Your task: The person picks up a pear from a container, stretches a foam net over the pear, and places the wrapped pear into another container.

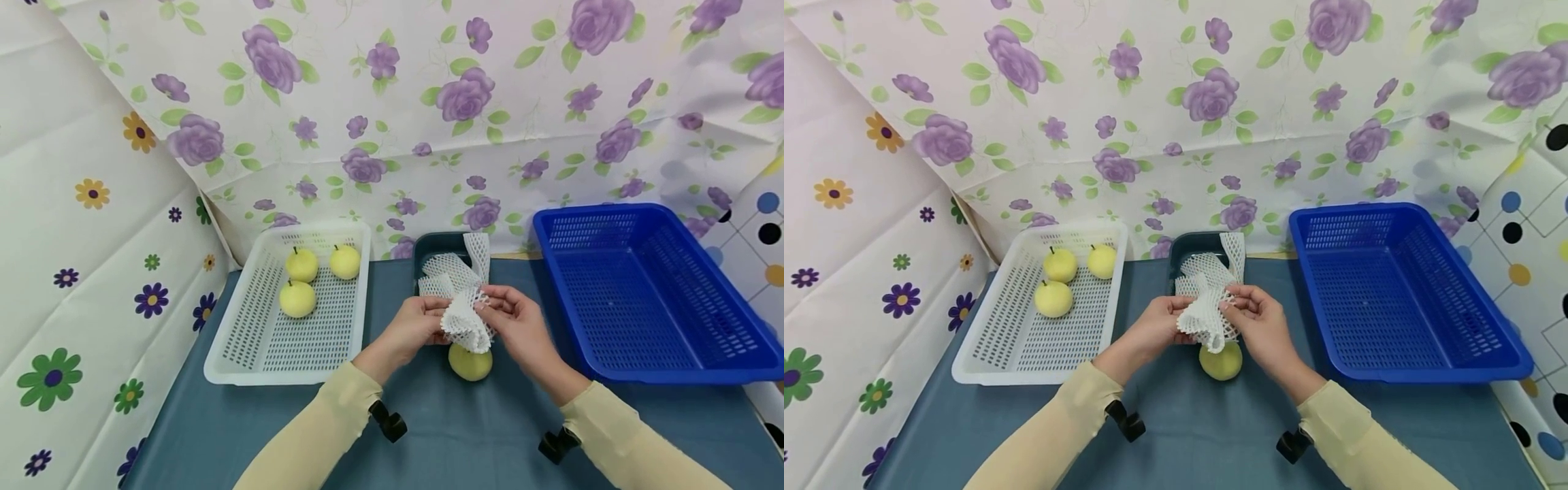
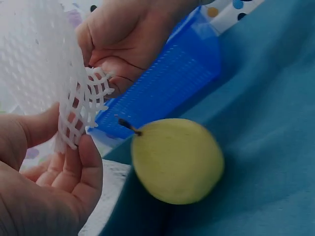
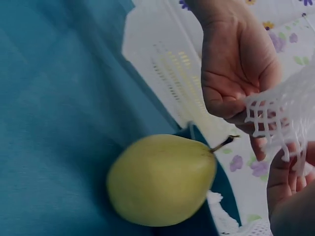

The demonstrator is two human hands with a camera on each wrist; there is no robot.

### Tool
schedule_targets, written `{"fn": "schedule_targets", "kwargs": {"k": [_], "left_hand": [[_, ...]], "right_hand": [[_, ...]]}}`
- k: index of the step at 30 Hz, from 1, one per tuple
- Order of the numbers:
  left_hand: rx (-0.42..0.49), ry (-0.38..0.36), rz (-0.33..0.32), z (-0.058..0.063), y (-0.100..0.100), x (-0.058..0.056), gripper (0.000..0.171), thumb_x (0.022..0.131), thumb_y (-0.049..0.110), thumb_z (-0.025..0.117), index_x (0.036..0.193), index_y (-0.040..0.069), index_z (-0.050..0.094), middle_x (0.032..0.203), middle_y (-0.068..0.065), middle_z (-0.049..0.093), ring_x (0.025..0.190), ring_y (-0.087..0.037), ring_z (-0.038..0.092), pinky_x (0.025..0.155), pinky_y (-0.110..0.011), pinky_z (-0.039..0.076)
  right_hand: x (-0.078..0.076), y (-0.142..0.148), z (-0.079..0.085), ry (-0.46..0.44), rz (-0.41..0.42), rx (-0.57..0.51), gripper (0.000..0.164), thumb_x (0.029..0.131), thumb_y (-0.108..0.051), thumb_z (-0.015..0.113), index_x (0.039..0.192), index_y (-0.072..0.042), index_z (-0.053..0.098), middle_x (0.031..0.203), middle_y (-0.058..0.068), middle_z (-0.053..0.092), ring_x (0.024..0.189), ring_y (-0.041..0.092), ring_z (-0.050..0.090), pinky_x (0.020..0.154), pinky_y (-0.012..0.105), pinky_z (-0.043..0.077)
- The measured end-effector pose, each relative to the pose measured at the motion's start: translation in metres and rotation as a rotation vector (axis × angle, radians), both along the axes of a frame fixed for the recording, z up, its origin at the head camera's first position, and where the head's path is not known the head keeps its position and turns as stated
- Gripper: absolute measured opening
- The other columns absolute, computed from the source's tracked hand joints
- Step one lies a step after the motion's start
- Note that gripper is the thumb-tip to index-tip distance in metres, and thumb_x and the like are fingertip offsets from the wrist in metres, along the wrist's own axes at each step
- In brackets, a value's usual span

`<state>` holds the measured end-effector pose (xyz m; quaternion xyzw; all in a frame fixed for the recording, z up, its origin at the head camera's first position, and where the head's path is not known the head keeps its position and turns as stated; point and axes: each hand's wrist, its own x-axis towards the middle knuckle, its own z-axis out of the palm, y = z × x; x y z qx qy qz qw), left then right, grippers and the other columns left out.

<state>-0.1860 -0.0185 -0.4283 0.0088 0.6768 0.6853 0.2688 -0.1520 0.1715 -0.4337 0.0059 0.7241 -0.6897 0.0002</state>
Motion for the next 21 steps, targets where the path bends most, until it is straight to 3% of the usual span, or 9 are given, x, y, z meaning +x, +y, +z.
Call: {"fn": "schedule_targets", "kwargs": {"k": [5, 11, 21], "left_hand": [[-0.069, -0.016, 0.024, -0.012, 0.0, 0.006, 0.032, 0.083, 0.009, 0.068, 0.114, 0.01, 0.065, 0.08, -0.001, 0.065, 0.063, -0.012, 0.059, 0.061, -0.028, 0.056], [-0.144, -0.026, 0.025, -0.021, 0.0, 0.011, 0.03, 0.077, 0.023, 0.077, 0.103, 0.01, 0.069, 0.094, -0.006, 0.069, 0.062, -0.012, 0.062, 0.061, -0.027, 0.057], [-0.16, -0.03, 0.006, -0.033, -0.004, 0.015, 0.034, 0.079, 0.022, 0.076, 0.107, 0.009, 0.065, 0.086, -0.006, 0.072, 0.064, -0.013, 0.064, 0.062, -0.03, 0.057]], "right_hand": [[0.006, 0.001, -0.013, -0.058, -0.044, 0.072, 0.034, 0.089, -0.024, 0.064, 0.117, -0.007, 0.057, 0.09, -0.003, 0.063, 0.078, 0.004, 0.062, 0.065, 0.021, 0.052], [0.013, 0.005, -0.029, -0.137, -0.047, 0.107, 0.027, 0.09, -0.007, 0.057, 0.117, -0.007, 0.056, 0.092, 0.0, 0.063, 0.076, 0.007, 0.06, 0.061, 0.024, 0.051], [0.017, 0.009, -0.048, -0.182, 0.025, 0.099, 0.029, 0.086, 0.0, 0.058, 0.115, 0.001, 0.055, 0.089, 0.0, 0.065, 0.071, 0.007, 0.06, 0.06, 0.027, 0.053]]}}
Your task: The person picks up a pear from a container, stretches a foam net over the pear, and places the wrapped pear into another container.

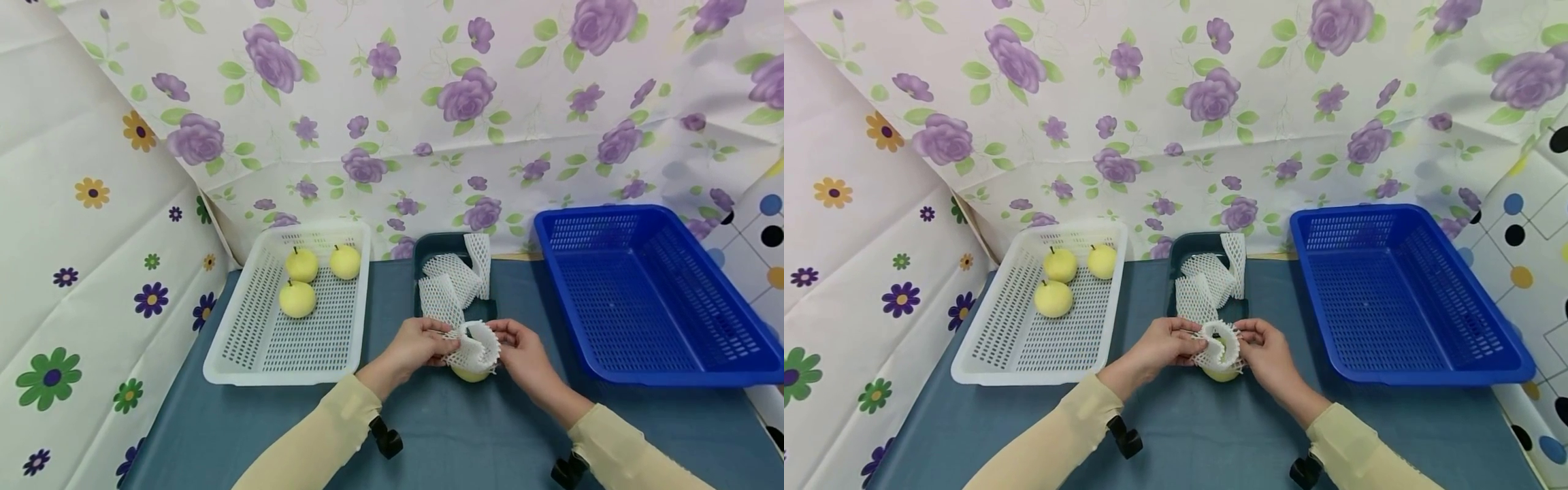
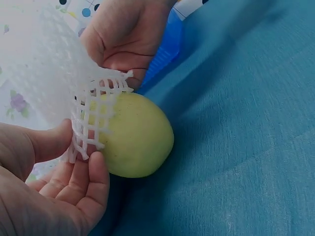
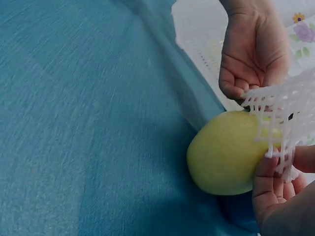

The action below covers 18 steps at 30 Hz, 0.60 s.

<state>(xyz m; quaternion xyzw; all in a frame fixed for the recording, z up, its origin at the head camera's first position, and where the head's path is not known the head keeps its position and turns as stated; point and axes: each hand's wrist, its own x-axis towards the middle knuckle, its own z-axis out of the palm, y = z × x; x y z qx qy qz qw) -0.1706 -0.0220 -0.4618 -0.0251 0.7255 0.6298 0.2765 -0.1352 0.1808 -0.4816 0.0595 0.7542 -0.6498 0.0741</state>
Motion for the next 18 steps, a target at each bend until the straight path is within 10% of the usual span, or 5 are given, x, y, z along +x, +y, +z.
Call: {"fn": "schedule_targets", "kwargs": {"k": [18], "left_hand": [[-0.13, 0.229, -0.005, -0.013, -0.008, 0.006, 0.034, 0.08, 0.009, 0.073, 0.109, 0.005, 0.056, 0.075, -0.007, 0.071, 0.059, -0.022, 0.065, 0.059, -0.045, 0.055]], "right_hand": [[0.001, 0.0, -0.002, -0.015, -0.003, 0.103, 0.022, 0.088, -0.011, 0.061, 0.108, -0.002, 0.059, 0.094, 0.011, 0.059, 0.066, 0.012, 0.058, 0.058, 0.033, 0.053]]}}
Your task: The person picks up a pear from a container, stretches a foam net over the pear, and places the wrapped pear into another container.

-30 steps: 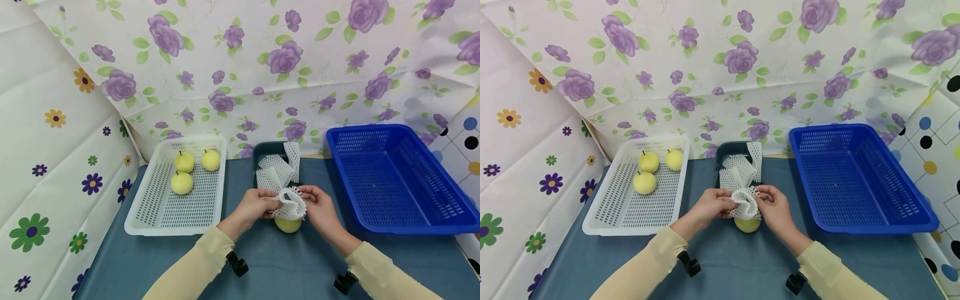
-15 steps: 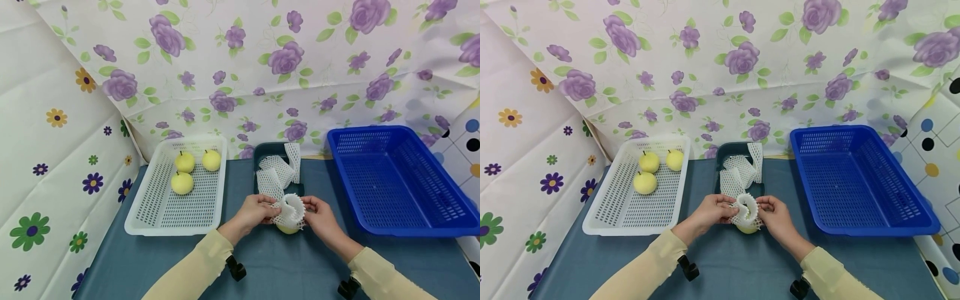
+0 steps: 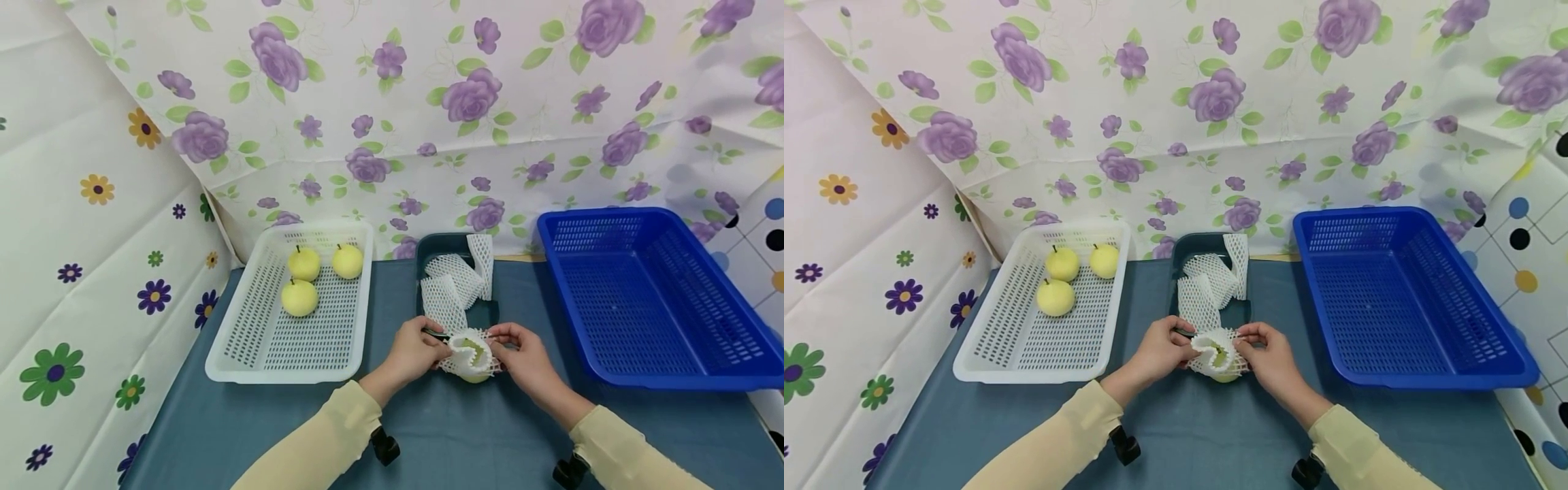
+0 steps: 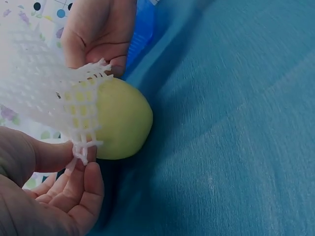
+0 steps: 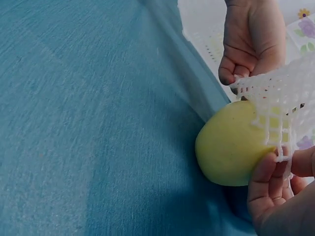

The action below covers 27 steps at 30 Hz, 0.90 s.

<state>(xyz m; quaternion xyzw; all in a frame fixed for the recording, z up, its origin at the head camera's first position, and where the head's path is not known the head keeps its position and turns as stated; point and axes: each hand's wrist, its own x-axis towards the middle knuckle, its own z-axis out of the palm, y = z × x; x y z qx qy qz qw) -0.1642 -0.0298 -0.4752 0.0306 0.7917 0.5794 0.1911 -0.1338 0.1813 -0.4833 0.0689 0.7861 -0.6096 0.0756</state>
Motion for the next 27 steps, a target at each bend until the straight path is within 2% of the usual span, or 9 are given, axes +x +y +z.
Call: {"fn": "schedule_targets", "kwargs": {"k": [4, 8, 14, 20, 24, 27], "left_hand": [[-0.004, -0.005, -0.004, 0.0, 0.001, -0.001, 0.036, 0.08, 0.01, 0.073, 0.109, 0.004, 0.052, 0.077, -0.009, 0.071, 0.06, -0.024, 0.067, 0.062, -0.046, 0.056], [0.033, -0.038, -0.006, 0.001, 0.001, -0.002, 0.037, 0.08, 0.009, 0.072, 0.11, 0.002, 0.051, 0.079, -0.011, 0.071, 0.063, -0.026, 0.067, 0.063, -0.048, 0.056], [0.048, -0.046, -0.017, 0.0, -0.003, -0.002, 0.036, 0.082, 0.009, 0.071, 0.11, 0.003, 0.05, 0.078, -0.011, 0.071, 0.06, -0.022, 0.065, 0.061, -0.046, 0.055], [-0.007, 0.037, -0.018, 0.002, -0.005, 0.002, 0.032, 0.082, 0.008, 0.068, 0.106, 0.0, 0.048, 0.072, -0.009, 0.07, 0.054, -0.022, 0.063, 0.05, -0.036, 0.05], [-0.099, 0.165, -0.029, 0.005, -0.006, 0.005, 0.014, 0.082, 0.007, 0.067, 0.086, 0.003, 0.054, 0.061, -0.007, 0.065, 0.049, -0.017, 0.06, 0.044, -0.028, 0.045], [-0.139, 0.204, -0.053, 0.007, -0.007, 0.005, 0.01, 0.082, 0.007, 0.068, 0.076, 0.007, 0.06, 0.06, -0.008, 0.064, 0.047, -0.017, 0.059, 0.043, -0.028, 0.046]], "right_hand": [[0.001, 0.003, -0.003, -0.037, 0.005, -0.015, 0.021, 0.091, -0.016, 0.059, 0.107, -0.001, 0.056, 0.093, 0.011, 0.058, 0.065, 0.015, 0.058, 0.059, 0.033, 0.054], [0.003, 0.004, -0.004, -0.114, 0.063, -0.082, 0.022, 0.096, -0.018, 0.052, 0.109, 0.0, 0.05, 0.089, 0.009, 0.059, 0.064, 0.019, 0.061, 0.062, 0.038, 0.057], [0.005, 0.003, -0.008, -0.163, 0.146, -0.115, 0.014, 0.098, -0.01, 0.042, 0.106, 0.0, 0.046, 0.079, 0.009, 0.057, 0.064, 0.025, 0.063, 0.066, 0.046, 0.056], [0.006, 0.004, -0.012, -0.153, 0.152, -0.111, 0.013, 0.098, -0.008, 0.041, 0.107, 0.0, 0.046, 0.08, 0.01, 0.059, 0.066, 0.024, 0.063, 0.067, 0.044, 0.056], [0.005, 0.004, -0.011, -0.109, 0.09, -0.069, 0.017, 0.095, -0.011, 0.052, 0.105, 0.003, 0.052, 0.081, 0.01, 0.064, 0.066, 0.021, 0.064, 0.066, 0.037, 0.057], [0.004, 0.005, -0.01, -0.067, 0.043, -0.036, 0.02, 0.089, -0.01, 0.061, 0.101, 0.004, 0.057, 0.078, 0.011, 0.066, 0.066, 0.019, 0.066, 0.064, 0.032, 0.057]]}}
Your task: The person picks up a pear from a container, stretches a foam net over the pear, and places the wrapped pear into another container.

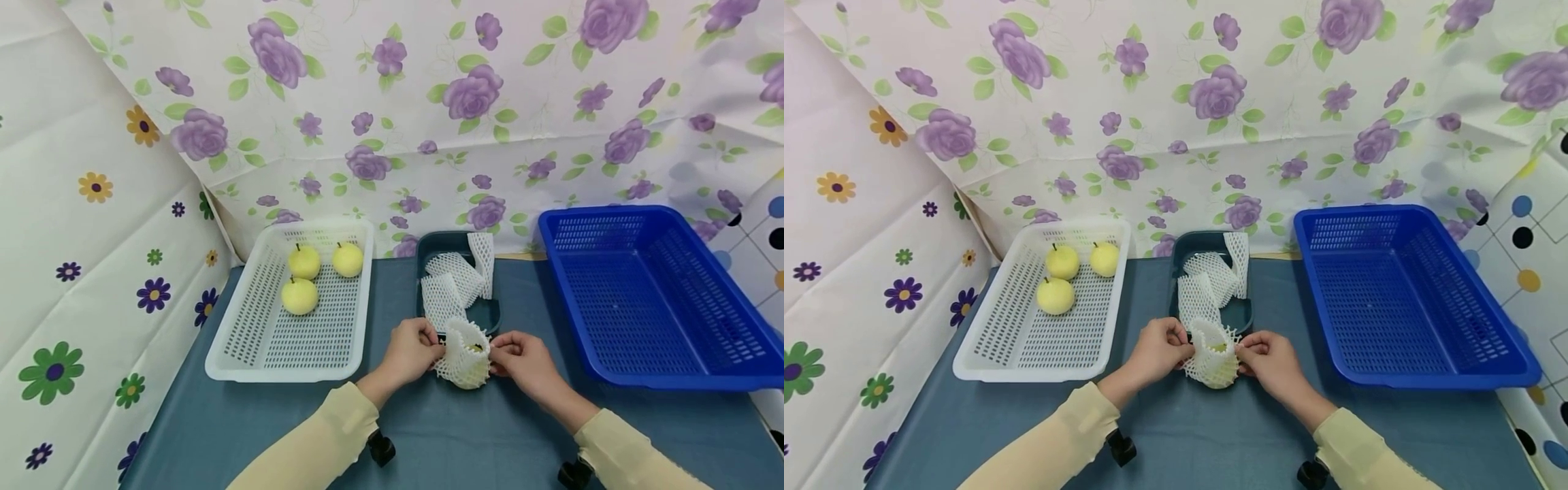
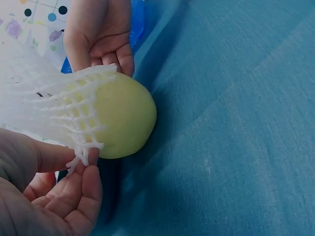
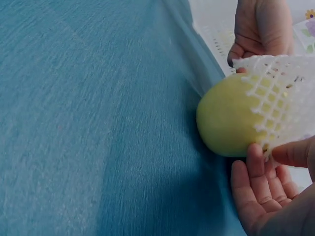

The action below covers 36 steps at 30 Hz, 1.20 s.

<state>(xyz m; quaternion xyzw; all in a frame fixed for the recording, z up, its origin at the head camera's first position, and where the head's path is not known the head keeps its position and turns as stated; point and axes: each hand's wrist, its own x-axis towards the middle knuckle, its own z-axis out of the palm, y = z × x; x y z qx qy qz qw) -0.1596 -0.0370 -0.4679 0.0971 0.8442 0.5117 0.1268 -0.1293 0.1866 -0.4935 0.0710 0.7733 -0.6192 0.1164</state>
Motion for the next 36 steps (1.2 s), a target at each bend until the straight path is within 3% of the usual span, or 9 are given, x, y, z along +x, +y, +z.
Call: {"fn": "schedule_targets", "kwargs": {"k": [4, 7, 12, 22, 26, 30, 36], "left_hand": [[-0.021, -0.015, -0.041, 0.001, -0.001, -0.003, 0.006, 0.082, 0.005, 0.066, 0.078, 0.008, 0.069, 0.065, -0.01, 0.068, 0.049, -0.015, 0.059, 0.045, -0.027, 0.048], [-0.058, -0.001, -0.065, -0.001, -0.001, -0.004, 0.012, 0.083, 0.005, 0.065, 0.081, 0.012, 0.074, 0.07, -0.007, 0.07, 0.051, -0.011, 0.058, 0.048, -0.025, 0.049], [-0.091, 0.003, -0.068, -0.004, 0.0, -0.004, 0.013, 0.085, 0.007, 0.064, 0.086, 0.013, 0.076, 0.078, -0.004, 0.072, 0.055, -0.009, 0.06, 0.053, -0.024, 0.051], [-0.134, -0.024, -0.092, -0.005, -0.001, -0.003, 0.014, 0.085, 0.007, 0.062, 0.085, 0.013, 0.076, 0.07, -0.003, 0.07, 0.054, -0.012, 0.06, 0.048, -0.024, 0.048], [-0.173, -0.046, -0.159, 0.001, -0.003, -0.002, 0.013, 0.084, 0.01, 0.064, 0.09, 0.014, 0.076, 0.082, 0.0, 0.071, 0.058, -0.008, 0.058, 0.052, -0.024, 0.047], [-0.145, -0.082, -0.259, 0.01, -0.006, -0.003, 0.013, 0.081, 0.012, 0.069, 0.093, 0.013, 0.074, 0.086, -0.002, 0.071, 0.063, -0.009, 0.059, 0.056, -0.024, 0.048], [-0.036, -0.122, -0.377, 0.013, -0.009, -0.007, 0.034, 0.071, 0.011, 0.08, 0.102, 0.019, 0.068, 0.096, 0.003, 0.069, 0.08, -0.007, 0.063, 0.071, -0.023, 0.052]], "right_hand": [[-0.001, 0.002, -0.001, 0.029, 0.013, 0.023, 0.02, 0.085, -0.008, 0.063, 0.101, 0.002, 0.058, 0.076, 0.012, 0.066, 0.066, 0.019, 0.066, 0.063, 0.032, 0.057], [-0.001, 0.002, -0.003, 0.032, 0.033, 0.04, 0.02, 0.085, -0.006, 0.06, 0.105, -0.003, 0.057, 0.077, 0.013, 0.066, 0.065, 0.021, 0.064, 0.063, 0.034, 0.057], [-0.001, 0.006, -0.006, 0.049, 0.05, 0.102, 0.026, 0.086, -0.005, 0.058, 0.112, -0.005, 0.06, 0.08, 0.013, 0.066, 0.066, 0.02, 0.064, 0.062, 0.033, 0.057], [-0.003, 0.01, -0.012, 0.137, 0.133, 0.268, 0.024, 0.086, -0.006, 0.058, 0.109, -0.005, 0.064, 0.08, 0.007, 0.066, 0.067, 0.013, 0.062, 0.058, 0.025, 0.053], [-0.003, 0.014, -0.006, 0.17, 0.151, 0.336, 0.027, 0.082, -0.01, 0.066, 0.109, -0.01, 0.063, 0.091, 0.005, 0.067, 0.077, 0.013, 0.063, 0.062, 0.025, 0.053], [-0.002, 0.017, 0.003, 0.223, 0.18, 0.384, 0.035, 0.077, -0.01, 0.071, 0.111, -0.017, 0.062, 0.103, 0.002, 0.067, 0.09, 0.015, 0.063, 0.07, 0.027, 0.053], [-0.003, 0.013, 0.012, 0.197, 0.373, 0.295, 0.048, 0.075, -0.02, 0.076, 0.12, -0.014, 0.061, 0.114, 0.004, 0.066, 0.097, 0.016, 0.065, 0.073, 0.023, 0.055]]}}
